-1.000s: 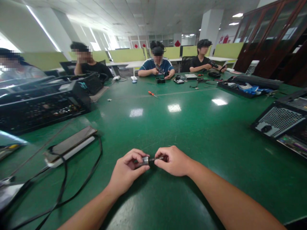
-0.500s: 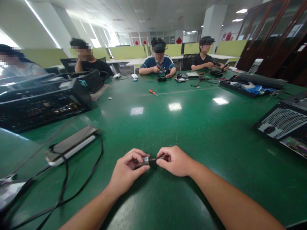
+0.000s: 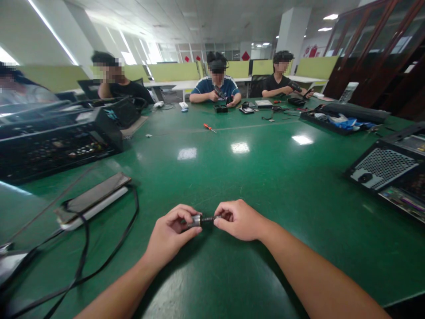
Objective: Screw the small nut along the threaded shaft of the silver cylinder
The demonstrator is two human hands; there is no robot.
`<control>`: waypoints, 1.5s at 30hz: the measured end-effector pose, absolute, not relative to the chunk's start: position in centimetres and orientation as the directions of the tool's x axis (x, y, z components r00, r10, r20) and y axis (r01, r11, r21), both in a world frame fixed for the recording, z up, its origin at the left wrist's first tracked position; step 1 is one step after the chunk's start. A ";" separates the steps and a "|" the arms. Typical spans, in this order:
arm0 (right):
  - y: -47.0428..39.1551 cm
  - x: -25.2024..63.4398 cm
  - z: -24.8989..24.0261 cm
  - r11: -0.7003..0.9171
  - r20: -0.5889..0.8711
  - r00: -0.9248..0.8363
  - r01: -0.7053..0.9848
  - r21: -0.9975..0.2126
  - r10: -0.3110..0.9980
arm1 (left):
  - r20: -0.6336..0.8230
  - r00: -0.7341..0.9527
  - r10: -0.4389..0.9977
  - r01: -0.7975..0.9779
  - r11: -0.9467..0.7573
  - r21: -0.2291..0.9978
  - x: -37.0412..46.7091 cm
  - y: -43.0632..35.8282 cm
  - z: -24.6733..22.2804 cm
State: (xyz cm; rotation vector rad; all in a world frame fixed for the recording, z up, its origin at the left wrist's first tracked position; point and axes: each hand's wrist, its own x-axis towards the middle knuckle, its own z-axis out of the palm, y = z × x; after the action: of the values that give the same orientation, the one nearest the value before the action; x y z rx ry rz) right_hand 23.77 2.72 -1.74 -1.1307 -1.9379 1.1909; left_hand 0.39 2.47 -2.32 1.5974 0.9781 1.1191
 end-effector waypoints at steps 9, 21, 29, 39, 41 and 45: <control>2.8 24.2 -1.4 0.250 0.053 -0.458 0.381 -0.890 0.887 | 0.220 0.253 0.942 0.103 -0.252 0.962 0.3 2.4 -2.2; 3.0 24.5 -1.7 0.207 0.017 -0.449 0.379 -0.902 0.894 | 0.228 0.244 0.943 0.097 -0.258 0.961 0.2 2.4 -2.2; 3.2 24.8 -1.9 0.202 0.008 -0.451 0.383 -0.902 0.893 | 0.220 0.254 0.942 0.112 -0.254 0.961 0.1 2.4 -2.1; 3.2 25.0 -1.5 0.207 0.010 -0.448 0.394 -0.895 0.894 | 0.220 0.251 0.943 0.109 -0.253 0.961 0.2 2.5 -2.0; 3.2 25.0 -1.5 0.205 0.008 -0.447 0.394 -0.896 0.894 | 0.222 0.250 0.943 0.105 -0.254 0.962 0.1 2.5 -2.0; 3.2 25.2 -1.6 0.195 -0.001 -0.444 0.395 -0.898 0.896 | 0.222 0.249 0.943 0.108 -0.254 0.961 0.0 2.5 -2.1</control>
State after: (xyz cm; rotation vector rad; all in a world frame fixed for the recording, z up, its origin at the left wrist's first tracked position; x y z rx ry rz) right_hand 25.15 3.25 -1.64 -1.2009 -1.9342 1.2063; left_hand 0.04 2.53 -2.07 1.5932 1.0038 1.1307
